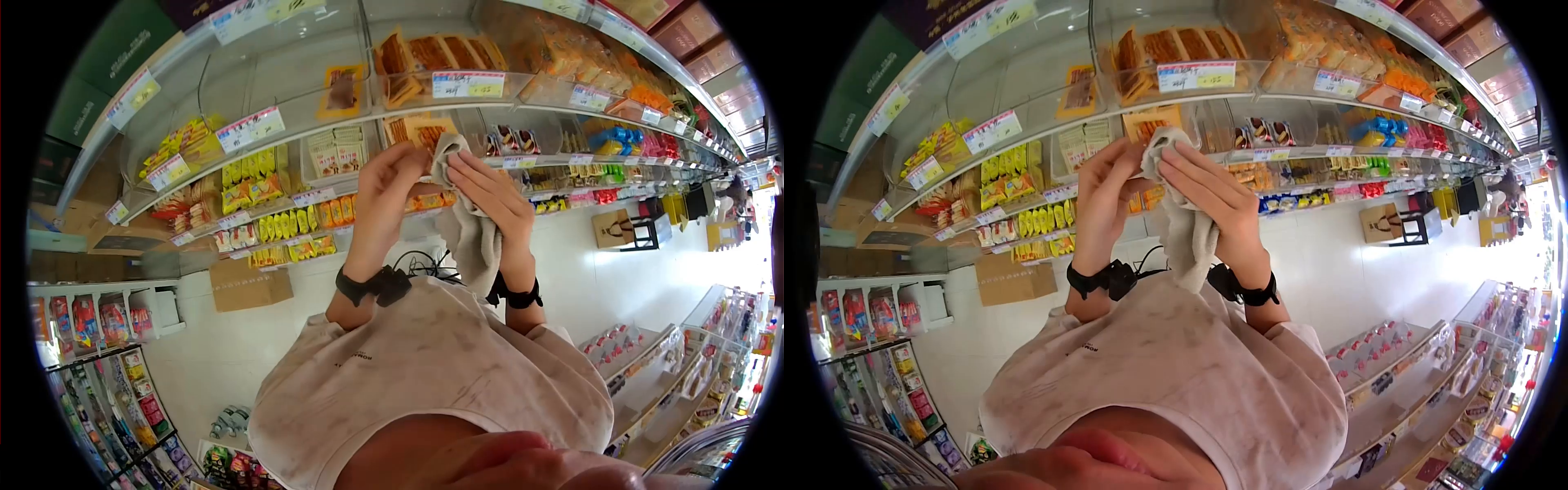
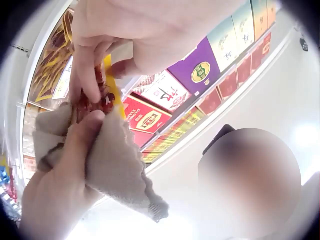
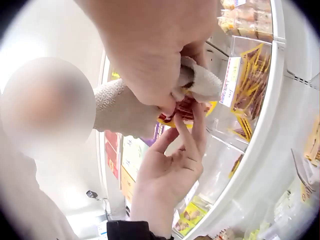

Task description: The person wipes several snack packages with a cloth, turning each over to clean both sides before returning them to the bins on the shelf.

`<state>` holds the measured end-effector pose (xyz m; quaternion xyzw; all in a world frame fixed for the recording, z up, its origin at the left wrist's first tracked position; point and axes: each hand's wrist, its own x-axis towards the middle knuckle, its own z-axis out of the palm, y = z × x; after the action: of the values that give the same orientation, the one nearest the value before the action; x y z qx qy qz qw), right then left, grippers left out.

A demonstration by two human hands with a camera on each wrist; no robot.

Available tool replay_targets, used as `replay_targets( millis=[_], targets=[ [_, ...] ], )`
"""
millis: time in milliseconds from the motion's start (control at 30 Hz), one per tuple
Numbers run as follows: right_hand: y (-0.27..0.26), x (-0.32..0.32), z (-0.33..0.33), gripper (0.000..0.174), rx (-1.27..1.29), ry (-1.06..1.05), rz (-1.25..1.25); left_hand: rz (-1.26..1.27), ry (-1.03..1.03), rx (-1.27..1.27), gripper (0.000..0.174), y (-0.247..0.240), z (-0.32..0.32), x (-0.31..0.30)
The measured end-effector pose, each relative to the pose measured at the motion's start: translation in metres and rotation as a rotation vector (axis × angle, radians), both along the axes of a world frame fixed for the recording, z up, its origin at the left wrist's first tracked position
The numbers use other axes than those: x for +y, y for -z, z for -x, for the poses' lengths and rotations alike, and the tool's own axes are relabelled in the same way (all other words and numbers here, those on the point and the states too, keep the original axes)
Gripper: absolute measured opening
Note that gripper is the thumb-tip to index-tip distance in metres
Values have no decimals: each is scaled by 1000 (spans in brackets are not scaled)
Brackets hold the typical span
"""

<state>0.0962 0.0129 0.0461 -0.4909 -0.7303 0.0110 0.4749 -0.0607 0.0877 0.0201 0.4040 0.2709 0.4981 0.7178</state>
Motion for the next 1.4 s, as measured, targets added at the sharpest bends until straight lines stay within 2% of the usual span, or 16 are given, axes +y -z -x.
replay_targets(
  millis=[100,200,333,400,433,533,667,767,867,967,1033,1100,1167,1267,1367,1400],
  targets=[
    [-2,7,-24,40,105,27,-163,-108,48,3,37,-14,-26,3],
    [-6,8,-44,39,256,97,-179,-241,36,68,35,-41,-50,-4],
    [-18,29,-65,34,250,120,-392,-440,-38,154,38,-55,-80,2],
    [-17,41,-75,44,170,88,-318,-454,-124,160,40,-59,-91,14],
    [-15,50,-73,48,173,74,-293,-401,-88,98,40,-63,-97,25],
    [0,70,-85,58,159,-19,-233,-440,-128,196,37,-57,-102,65],
    [8,80,-104,51,194,-59,-175,-706,-319,457,35,-60,-119,94],
    [6,79,-113,46,226,-19,-174,-660,-202,581,31,-55,-126,121],
    [2,82,-120,48,194,10,-223,-789,-128,1167,34,-69,-127,124],
    [6,83,-122,45,195,-18,-220,-1267,-311,1398,32,-40,-121,145],
    [8,85,-124,42,198,-27,-232,-1427,-407,1298,29,-50,-124,137],
    [19,90,-130,38,328,-86,-276,-1449,-407,1100,26,-65,-129,121],
    [28,84,-135,31,469,-91,-246,-1317,-321,824,22,-73,-131,95],
    [52,57,-163,27,734,-190,149,-1121,-99,685,17,-60,-100,64],
    [70,48,-185,26,636,-404,388,-711,482,636,13,-42,-77,50],
    [71,50,-181,26,603,-391,480,-707,497,701,13,-28,-76,53]
  ],
)
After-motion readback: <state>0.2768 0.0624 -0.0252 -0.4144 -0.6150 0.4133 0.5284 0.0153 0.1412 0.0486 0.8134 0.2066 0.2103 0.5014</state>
